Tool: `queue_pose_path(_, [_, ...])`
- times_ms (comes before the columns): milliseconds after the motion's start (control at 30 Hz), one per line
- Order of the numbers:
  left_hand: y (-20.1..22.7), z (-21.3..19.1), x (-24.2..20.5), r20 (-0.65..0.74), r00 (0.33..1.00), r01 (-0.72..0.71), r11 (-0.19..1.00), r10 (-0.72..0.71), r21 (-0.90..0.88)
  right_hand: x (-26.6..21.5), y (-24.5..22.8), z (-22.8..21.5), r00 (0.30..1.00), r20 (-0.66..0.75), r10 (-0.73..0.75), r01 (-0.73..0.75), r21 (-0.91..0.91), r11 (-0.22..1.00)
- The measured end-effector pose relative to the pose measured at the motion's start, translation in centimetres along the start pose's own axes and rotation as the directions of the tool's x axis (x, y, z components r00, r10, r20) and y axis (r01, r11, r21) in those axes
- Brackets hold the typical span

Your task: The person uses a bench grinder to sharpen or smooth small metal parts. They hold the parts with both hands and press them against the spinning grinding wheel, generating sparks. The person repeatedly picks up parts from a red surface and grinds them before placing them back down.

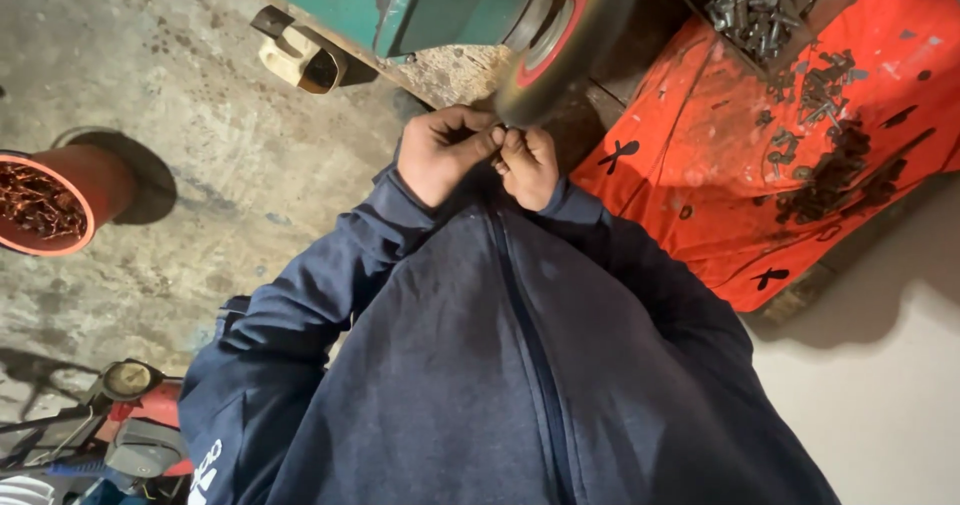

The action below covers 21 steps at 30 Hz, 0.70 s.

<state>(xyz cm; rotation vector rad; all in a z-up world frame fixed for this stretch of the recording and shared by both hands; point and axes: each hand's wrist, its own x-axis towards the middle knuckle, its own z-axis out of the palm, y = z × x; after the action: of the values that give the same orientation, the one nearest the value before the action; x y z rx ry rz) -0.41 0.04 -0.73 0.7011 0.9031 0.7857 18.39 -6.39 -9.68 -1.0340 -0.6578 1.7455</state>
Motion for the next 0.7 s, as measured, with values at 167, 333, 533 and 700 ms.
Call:
queue_pose_path(167, [-0.1, -0.2, 0.0, -0.002, 1.000, -0.016, 0.999, 0.016, 0.045, 0.0, 0.0, -0.1, 0.999, -0.030, -0.013, 0.011, -0.083, 0.997])
queue_pose_path(333, [0.2, -0.3, 0.2, 0.022, 1.000, -0.005, 1.000, 0.005, 0.018, 0.1, -0.1, -0.1, 1.000, 0.000, 0.002, -0.002, -0.025, 1.000])
queue_pose_path(533, [0.3, -0.4, 0.0, 0.041, 0.998, -0.046, 0.999, 0.046, 0.001, 0.2, -0.1, 0.4, 0.994, 0.063, -0.090, 0.092, -0.022, 0.996])
queue_pose_path(700, [2.0, -0.1, -0.7, 0.129, 0.992, 0.011, 0.998, -0.004, -0.054, -0.4, -2.7, 1.3, 0.998, -0.030, -0.052, 0.039, -0.330, 0.943])
